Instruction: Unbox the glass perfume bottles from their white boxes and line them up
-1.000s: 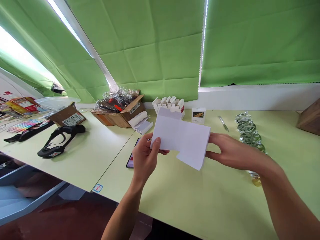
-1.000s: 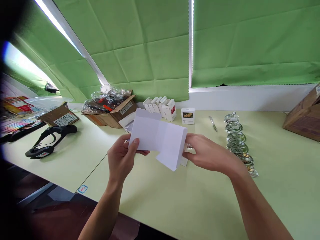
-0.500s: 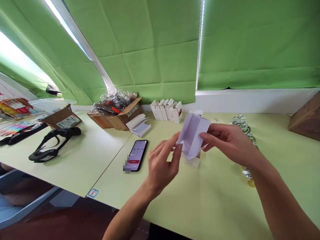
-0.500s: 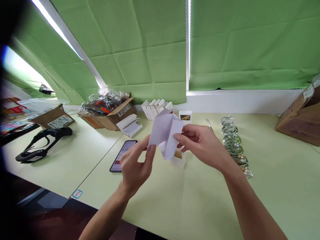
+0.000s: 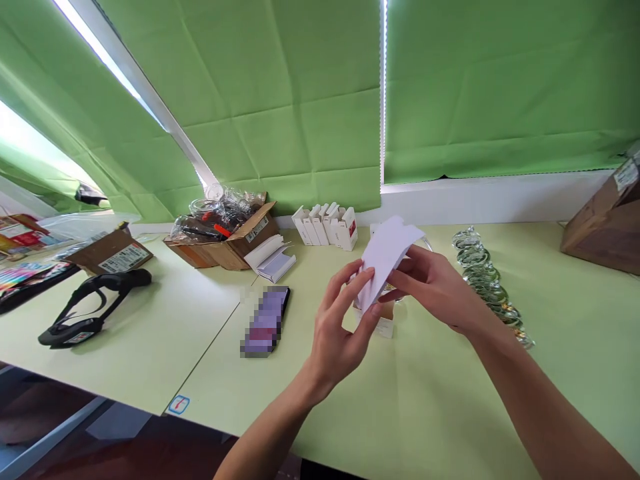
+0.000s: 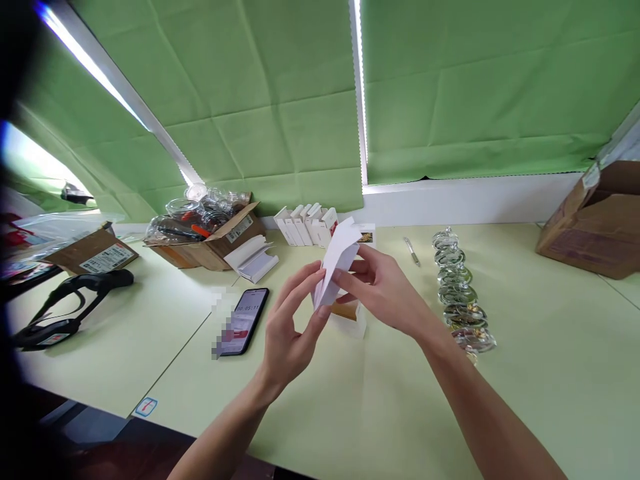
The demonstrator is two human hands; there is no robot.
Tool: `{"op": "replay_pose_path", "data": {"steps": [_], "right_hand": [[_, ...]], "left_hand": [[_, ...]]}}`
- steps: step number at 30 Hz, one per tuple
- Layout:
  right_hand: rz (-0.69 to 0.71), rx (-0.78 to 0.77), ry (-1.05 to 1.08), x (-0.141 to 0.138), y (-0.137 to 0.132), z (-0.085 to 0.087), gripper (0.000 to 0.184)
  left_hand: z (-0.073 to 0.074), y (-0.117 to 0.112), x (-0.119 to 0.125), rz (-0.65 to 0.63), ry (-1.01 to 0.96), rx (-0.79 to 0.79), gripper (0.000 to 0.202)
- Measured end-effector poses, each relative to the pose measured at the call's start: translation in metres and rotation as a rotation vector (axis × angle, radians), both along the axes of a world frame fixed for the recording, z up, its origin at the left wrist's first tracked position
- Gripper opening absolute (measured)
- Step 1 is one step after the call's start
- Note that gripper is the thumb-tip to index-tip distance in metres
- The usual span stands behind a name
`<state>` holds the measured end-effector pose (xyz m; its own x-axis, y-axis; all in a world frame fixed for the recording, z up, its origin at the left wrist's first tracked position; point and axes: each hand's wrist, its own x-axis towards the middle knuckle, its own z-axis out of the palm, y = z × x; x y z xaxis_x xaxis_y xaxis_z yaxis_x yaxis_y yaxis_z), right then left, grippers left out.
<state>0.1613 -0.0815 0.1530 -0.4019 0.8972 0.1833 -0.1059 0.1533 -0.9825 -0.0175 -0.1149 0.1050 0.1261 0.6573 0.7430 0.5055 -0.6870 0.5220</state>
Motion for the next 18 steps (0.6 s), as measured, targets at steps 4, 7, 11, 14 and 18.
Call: {"op": "replay_pose_path", "data": {"steps": [4, 7, 11, 14, 18], "right_hand": [[-0.022, 0.020, 0.003, -0.0025, -0.0015, 0.0016, 0.043], [-0.031, 0.046, -0.008, -0.0032, -0.0026, 0.0033, 0.045], [-0.048, 0.084, -0.060, -0.0030, -0.0046, 0.0038, 0.047], [-0.028, 0.098, -0.097, -0.0025, -0.0055, 0.0025, 0.045], [0.009, 0.101, -0.121, -0.0015, -0.0043, -0.0001, 0.043]], "left_hand": [[-0.0014, -0.0012, -0.0040, -0.061, -0.076, -0.073, 0.044], [-0.0004, -0.0015, -0.0066, -0.120, -0.141, -0.171, 0.051], [0.0010, 0.0000, -0.0092, -0.131, -0.161, -0.229, 0.065], [0.0006, 0.0022, -0.0099, -0.194, -0.231, -0.284, 0.079], [-0.0025, 0.0069, -0.0096, -0.263, -0.332, -0.407, 0.082]]}}
